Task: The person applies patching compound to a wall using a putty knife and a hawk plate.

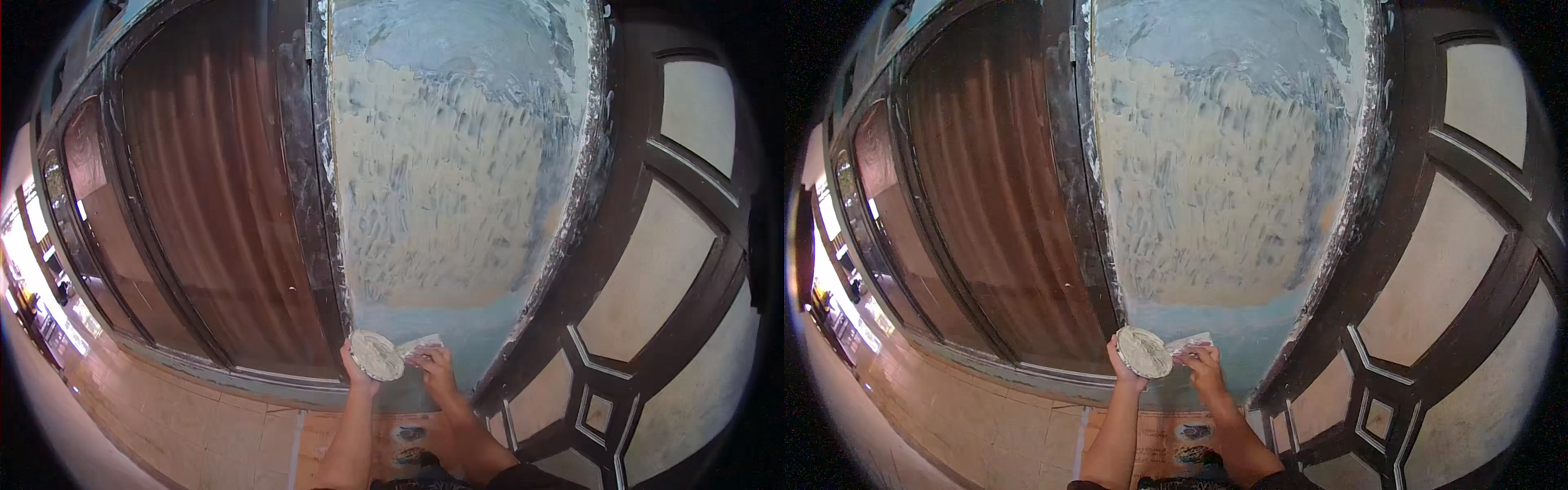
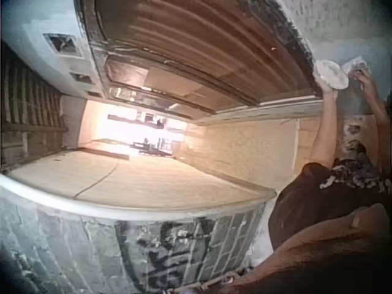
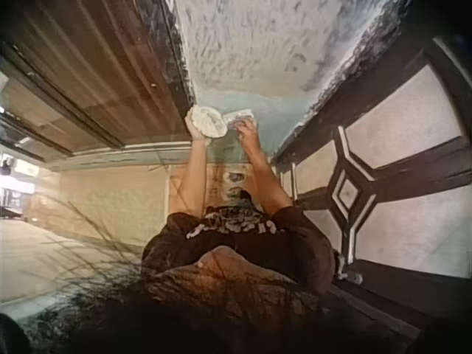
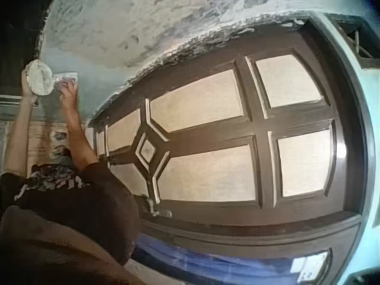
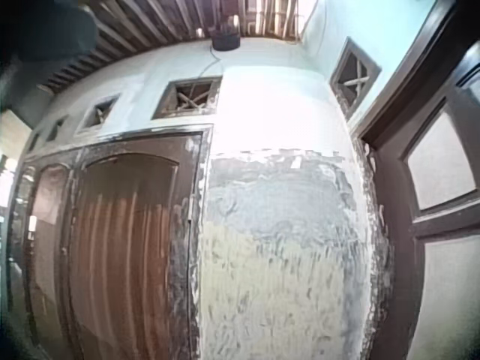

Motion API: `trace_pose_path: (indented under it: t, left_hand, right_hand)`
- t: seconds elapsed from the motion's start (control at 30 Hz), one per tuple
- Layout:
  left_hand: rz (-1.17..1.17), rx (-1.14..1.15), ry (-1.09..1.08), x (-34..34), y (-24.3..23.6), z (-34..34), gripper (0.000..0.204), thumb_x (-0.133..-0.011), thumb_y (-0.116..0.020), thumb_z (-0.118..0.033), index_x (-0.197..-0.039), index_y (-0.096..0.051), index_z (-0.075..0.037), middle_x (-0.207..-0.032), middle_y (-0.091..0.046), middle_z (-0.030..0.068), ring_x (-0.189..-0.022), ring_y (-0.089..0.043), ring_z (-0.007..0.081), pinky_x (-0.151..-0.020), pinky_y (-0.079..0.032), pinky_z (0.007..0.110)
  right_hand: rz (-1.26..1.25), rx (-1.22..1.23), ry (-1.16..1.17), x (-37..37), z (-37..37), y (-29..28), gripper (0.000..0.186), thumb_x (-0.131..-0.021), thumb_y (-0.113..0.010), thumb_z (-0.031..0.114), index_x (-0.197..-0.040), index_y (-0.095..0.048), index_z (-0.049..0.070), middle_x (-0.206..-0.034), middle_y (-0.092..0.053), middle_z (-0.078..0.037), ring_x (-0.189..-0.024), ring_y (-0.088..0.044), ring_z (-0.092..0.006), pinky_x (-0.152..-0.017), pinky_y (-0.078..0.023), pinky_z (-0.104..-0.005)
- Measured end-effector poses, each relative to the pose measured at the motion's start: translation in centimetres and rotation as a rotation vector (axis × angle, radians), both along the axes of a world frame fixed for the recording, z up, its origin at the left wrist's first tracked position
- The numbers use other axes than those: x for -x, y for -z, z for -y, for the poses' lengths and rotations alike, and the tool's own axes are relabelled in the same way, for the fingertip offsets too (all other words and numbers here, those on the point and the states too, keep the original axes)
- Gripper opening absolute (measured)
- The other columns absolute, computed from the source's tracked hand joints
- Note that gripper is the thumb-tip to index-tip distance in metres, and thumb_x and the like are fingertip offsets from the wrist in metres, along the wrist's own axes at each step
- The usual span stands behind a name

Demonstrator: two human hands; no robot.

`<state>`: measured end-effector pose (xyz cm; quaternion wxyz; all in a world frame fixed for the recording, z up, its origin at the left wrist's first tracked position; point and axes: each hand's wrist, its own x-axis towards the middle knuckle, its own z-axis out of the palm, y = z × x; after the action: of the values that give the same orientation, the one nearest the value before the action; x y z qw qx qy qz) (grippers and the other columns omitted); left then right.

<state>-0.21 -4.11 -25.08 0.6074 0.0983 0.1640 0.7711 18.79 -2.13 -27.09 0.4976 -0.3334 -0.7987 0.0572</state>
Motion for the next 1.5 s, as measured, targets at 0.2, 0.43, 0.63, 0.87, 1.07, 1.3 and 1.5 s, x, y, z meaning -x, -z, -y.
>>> trace_pose_path:
  t: [0.2,0.43,0.63,0.87,1.07,1.3,1.5]
  left_hand:
    - [-0.072,0.017,0.074,-0.1,-0.1,0.1,0.057,-0.096,-0.042,-0.056,-0.119,-0.063,-0.009,-0.108,-0.069,0.0119,-0.102,-0.065,0.0303,-0.093,-0.052,0.045]
    - [-0.156,0.048,0.146,-0.2,-0.6,0.5,0.058,-0.094,-0.044,-0.057,-0.118,-0.064,-0.009,-0.107,-0.069,0.0134,-0.101,-0.065,0.0306,-0.092,-0.052,0.046]
    - [-0.145,0.018,0.162,0.3,1.1,-0.2,0.058,-0.094,-0.044,-0.058,-0.120,-0.063,-0.009,-0.109,-0.068,0.0126,-0.103,-0.065,0.0315,-0.094,-0.051,0.046]
    - [-0.164,0.057,0.211,-0.7,0.2,0.7,0.058,-0.095,-0.044,-0.056,-0.122,-0.063,-0.008,-0.112,-0.069,0.0122,-0.106,-0.065,0.0298,-0.095,-0.052,0.045]
    - [-0.166,0.026,0.260,-0.6,1.0,0.7,0.061,-0.095,-0.043,-0.056,-0.126,-0.062,-0.007,-0.119,-0.068,0.0136,-0.109,-0.065,0.0309,-0.099,-0.050,0.046]
    - [-0.129,-0.011,0.260,-0.3,2.0,0.2,0.063,-0.097,-0.040,-0.055,-0.130,-0.060,-0.006,-0.122,-0.068,0.0146,-0.113,-0.064,0.0320,-0.102,-0.049,0.046]
    - [-0.144,0.012,0.207,-0.2,1.5,-0.7,0.063,-0.097,-0.041,-0.056,-0.128,-0.061,-0.006,-0.118,-0.069,0.0128,-0.110,-0.065,0.0300,-0.099,-0.050,0.044]
  right_hand:
    - [0.010,-0.007,-0.015,0.1,0.4,0.9,0.053,-0.065,-0.059,-0.015,-0.103,-0.080,0.016,-0.111,-0.069,-0.007,-0.110,-0.052,-0.0314,-0.099,-0.042,-0.0397]
    - [0.035,-0.007,-0.017,0.1,0.6,1.5,0.053,-0.065,-0.059,-0.014,-0.103,-0.080,0.018,-0.113,-0.066,-0.008,-0.110,-0.049,-0.0329,-0.100,-0.040,-0.0425]
    - [0.071,0.078,-0.034,0.0,1.3,1.5,0.057,-0.063,-0.057,-0.014,-0.104,-0.080,0.018,-0.114,-0.066,-0.008,-0.113,-0.046,-0.0353,-0.102,-0.039,-0.0429]
    - [0.057,0.035,0.017,0.0,1.4,1.6,0.063,-0.061,-0.056,-0.016,-0.107,-0.079,0.020,-0.120,-0.065,-0.008,-0.116,-0.046,-0.0351,-0.106,-0.039,-0.0433]
    - [0.043,-0.010,0.046,0.0,1.2,1.9,0.055,-0.066,-0.060,-0.014,-0.106,-0.080,0.018,-0.119,-0.065,-0.008,-0.116,-0.046,-0.0345,-0.102,-0.041,-0.0430]
    - [-0.077,-0.057,0.117,-0.2,1.0,0.1,0.036,-0.074,-0.072,-0.006,-0.101,-0.081,0.017,-0.116,-0.065,-0.008,-0.111,-0.048,-0.0333,-0.098,-0.042,-0.0407]
    - [0.070,0.022,0.061,-1.2,1.3,-0.1,0.041,-0.071,-0.067,-0.009,-0.100,-0.080,0.016,-0.116,-0.064,-0.009,-0.112,-0.048,-0.0344,-0.098,-0.043,-0.0434]
